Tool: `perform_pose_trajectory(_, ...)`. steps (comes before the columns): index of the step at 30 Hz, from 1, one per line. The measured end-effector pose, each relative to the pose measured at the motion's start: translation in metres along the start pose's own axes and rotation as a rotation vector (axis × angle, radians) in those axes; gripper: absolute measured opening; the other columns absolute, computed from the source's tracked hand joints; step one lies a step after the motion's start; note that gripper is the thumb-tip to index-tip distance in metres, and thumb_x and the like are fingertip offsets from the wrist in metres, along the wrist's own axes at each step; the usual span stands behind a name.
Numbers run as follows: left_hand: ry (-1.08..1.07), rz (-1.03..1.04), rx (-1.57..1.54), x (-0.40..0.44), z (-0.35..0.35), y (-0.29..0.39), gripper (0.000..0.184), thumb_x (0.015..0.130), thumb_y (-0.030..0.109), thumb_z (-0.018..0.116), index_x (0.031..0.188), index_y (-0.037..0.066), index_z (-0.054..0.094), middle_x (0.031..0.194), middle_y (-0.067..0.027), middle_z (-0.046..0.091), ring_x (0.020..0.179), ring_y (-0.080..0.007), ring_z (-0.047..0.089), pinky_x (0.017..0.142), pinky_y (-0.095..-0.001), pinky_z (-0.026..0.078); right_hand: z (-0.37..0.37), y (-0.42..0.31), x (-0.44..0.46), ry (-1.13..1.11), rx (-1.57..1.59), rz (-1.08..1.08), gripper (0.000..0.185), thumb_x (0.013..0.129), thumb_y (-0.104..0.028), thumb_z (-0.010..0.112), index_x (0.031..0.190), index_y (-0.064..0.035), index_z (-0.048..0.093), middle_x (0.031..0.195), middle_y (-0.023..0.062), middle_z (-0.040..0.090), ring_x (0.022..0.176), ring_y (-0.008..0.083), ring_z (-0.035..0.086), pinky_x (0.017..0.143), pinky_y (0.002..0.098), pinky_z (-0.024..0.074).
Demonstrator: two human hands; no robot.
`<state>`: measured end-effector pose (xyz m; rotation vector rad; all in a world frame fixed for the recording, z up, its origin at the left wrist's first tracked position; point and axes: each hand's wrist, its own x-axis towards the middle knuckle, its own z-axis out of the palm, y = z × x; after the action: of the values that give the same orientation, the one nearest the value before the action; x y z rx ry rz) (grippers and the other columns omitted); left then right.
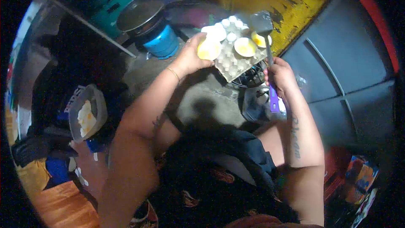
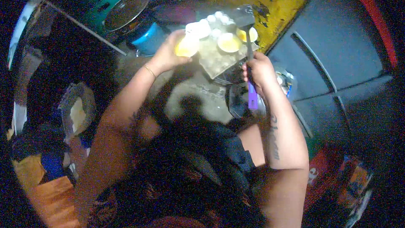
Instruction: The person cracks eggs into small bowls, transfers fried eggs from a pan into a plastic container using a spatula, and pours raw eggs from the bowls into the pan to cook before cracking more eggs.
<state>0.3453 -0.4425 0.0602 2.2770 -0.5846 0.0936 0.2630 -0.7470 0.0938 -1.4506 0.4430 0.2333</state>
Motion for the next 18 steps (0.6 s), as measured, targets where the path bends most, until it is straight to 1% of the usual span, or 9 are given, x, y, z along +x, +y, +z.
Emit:
perform_pose_trajectory(2,-0.005,-0.074,-0.018,0.001,-0.031,0.008,0.098,0.058,0.023,0.090,0.139,0.001,0.038,0.133,-0.0223,0.051,0.126,-0.0347,0.049,0.109,-0.0390,0.038,0.004,0.004,0.001,0.029,-0.068,0.001,0.017,0.086,-0.001,0.044,0.100,-0.0056,0.053,0.068,0.0042,0.055,0.051,0.0144,0.050,0.043,0.0297,0.0423)
perform_pose_trajectory(4,0.033,-0.073,-0.069,0.004,-0.062,0.001,0.098,0.058,0.025,0.091,0.137,-0.003,0.039,0.132,-0.0223,0.053,0.125,-0.0319,0.052,0.107,-0.0372,0.040,0.006,0.007,0.003,0.035,-0.085,0.002,0.015,0.086,-0.002,0.044,0.098,-0.0064,0.053,0.068,0.0037,0.055,0.050,0.0144,0.050,0.042,0.0301,0.0418)
perform_pose_trajectory(6,0.078,-0.070,0.114,0.011,-0.096,-0.008,0.099,0.057,0.025,0.092,0.137,-0.003,0.040,0.132,-0.0220,0.054,0.124,-0.0311,0.053,0.107,-0.0366,0.040,0.009,0.008,0.004,0.038,-0.088,0.013,0.014,0.087,-0.002,0.044,0.096,-0.0069,0.052,0.067,0.0035,0.054,0.050,0.0144,0.050,0.042,0.0302,0.0416)
perform_pose_trajectory(8,0.081,-0.184,0.233,0.018,-0.134,-0.008,0.100,0.057,0.026,0.092,0.137,-0.003,0.040,0.132,-0.0220,0.055,0.123,-0.0310,0.054,0.106,-0.0364,0.041,0.011,0.007,0.003,0.032,-0.081,0.039,0.013,0.087,-0.002,0.044,0.095,-0.0070,0.052,0.067,0.0036,0.054,0.050,0.0144,0.050,0.042,0.0301,0.0416)
perform_pose_trajectory(10,0.145,-0.173,0.315,0.029,-0.164,-0.032,0.098,0.056,0.031,0.092,0.136,-0.002,0.044,0.132,-0.0221,0.056,0.122,-0.0318,0.055,0.105,-0.0366,0.042,0.015,0.004,0.001,0.033,-0.084,0.044,0.013,0.086,-0.001,0.044,0.095,-0.0065,0.052,0.067,0.0037,0.054,0.050,0.0144,0.050,0.042,0.0298,0.0419)
perform_pose_trajectory(14,0.214,-0.307,0.535,0.048,-0.211,-0.071,0.098,0.054,0.032,0.090,0.134,-0.003,0.046,0.130,-0.0223,0.057,0.121,-0.0316,0.056,0.104,-0.0369,0.044,0.020,0.000,0.002,0.020,-0.081,0.034,0.013,0.086,-0.001,0.043,0.095,-0.0050,0.051,0.067,0.0039,0.054,0.050,0.0144,0.050,0.042,0.0293,0.0422)
perform_pose_trajectory(15,0.232,-0.310,0.586,0.049,-0.217,-0.068,0.099,0.056,0.028,0.091,0.137,-0.001,0.042,0.119,-0.0200,0.065,0.108,-0.0302,0.064,0.095,-0.0364,0.050,0.021,0.000,0.002,0.015,-0.076,0.031,0.013,0.086,-0.001,0.043,0.095,-0.0046,0.051,0.067,0.0041,0.054,0.050,0.0144,0.050,0.042,0.0292,0.0423)
perform_pose_trajectory(16,0.175,-0.397,0.587,0.052,-0.225,-0.065,0.099,0.056,0.028,0.091,0.137,0.000,0.042,0.122,-0.0210,0.063,0.110,-0.0309,0.063,0.097,-0.0368,0.049,0.022,0.000,0.003,0.011,-0.071,0.028,0.013,0.086,0.000,0.043,0.095,-0.0043,0.051,0.067,0.0043,0.054,0.050,0.0144,0.050,0.042,0.0292,0.0424)
perform_pose_trajectory(18,0.233,-0.399,0.680,0.062,-0.235,-0.102,0.100,0.055,0.029,0.092,0.137,0.000,0.042,0.125,-0.0215,0.061,0.113,-0.0317,0.062,0.098,-0.0371,0.048,0.024,-0.001,0.005,0.010,-0.067,0.027,0.014,0.086,0.000,0.043,0.096,-0.0037,0.052,0.068,0.0047,0.054,0.050,0.0145,0.050,0.042,0.0291,0.0426)
